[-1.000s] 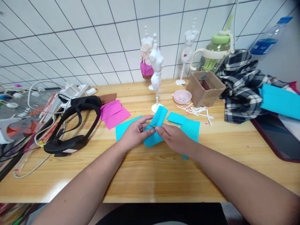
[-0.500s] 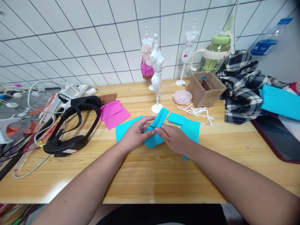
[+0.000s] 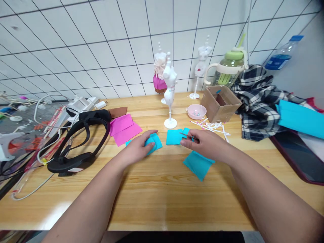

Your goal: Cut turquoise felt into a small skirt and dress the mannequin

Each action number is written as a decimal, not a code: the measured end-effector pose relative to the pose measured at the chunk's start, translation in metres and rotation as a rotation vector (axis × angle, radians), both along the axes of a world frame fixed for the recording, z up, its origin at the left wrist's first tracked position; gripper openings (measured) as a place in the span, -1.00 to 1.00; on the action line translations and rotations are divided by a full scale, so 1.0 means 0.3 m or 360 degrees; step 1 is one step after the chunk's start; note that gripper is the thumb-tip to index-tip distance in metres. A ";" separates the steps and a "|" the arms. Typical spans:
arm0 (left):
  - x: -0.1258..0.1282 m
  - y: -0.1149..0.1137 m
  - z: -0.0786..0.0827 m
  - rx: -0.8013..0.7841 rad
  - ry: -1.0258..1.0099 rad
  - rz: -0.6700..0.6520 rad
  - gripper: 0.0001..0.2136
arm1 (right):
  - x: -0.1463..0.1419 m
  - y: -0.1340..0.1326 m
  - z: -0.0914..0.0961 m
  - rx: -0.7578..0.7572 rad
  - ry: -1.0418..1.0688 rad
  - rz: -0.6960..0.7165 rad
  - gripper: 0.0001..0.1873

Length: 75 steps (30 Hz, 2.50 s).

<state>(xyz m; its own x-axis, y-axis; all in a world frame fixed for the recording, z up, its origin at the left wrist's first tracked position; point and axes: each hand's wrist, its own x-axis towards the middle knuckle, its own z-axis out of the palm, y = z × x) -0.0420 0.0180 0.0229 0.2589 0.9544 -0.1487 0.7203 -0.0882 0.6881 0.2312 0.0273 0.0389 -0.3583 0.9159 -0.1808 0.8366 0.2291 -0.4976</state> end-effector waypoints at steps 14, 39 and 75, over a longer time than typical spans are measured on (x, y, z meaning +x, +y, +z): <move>-0.060 0.040 -0.031 0.0090 0.0734 0.0060 -0.77 | 0.061 0.050 -0.052 -0.0028 -0.0647 -0.0103 -0.72; 0.004 0.008 -0.051 0.0731 0.0900 0.0233 -0.65 | -0.031 0.014 -0.061 -0.0046 0.0724 -0.0045 -0.82; 0.083 -0.034 -0.017 -0.0291 -0.1399 -0.0569 -0.72 | -0.026 -0.021 -0.053 -0.0968 0.2083 0.0162 -0.82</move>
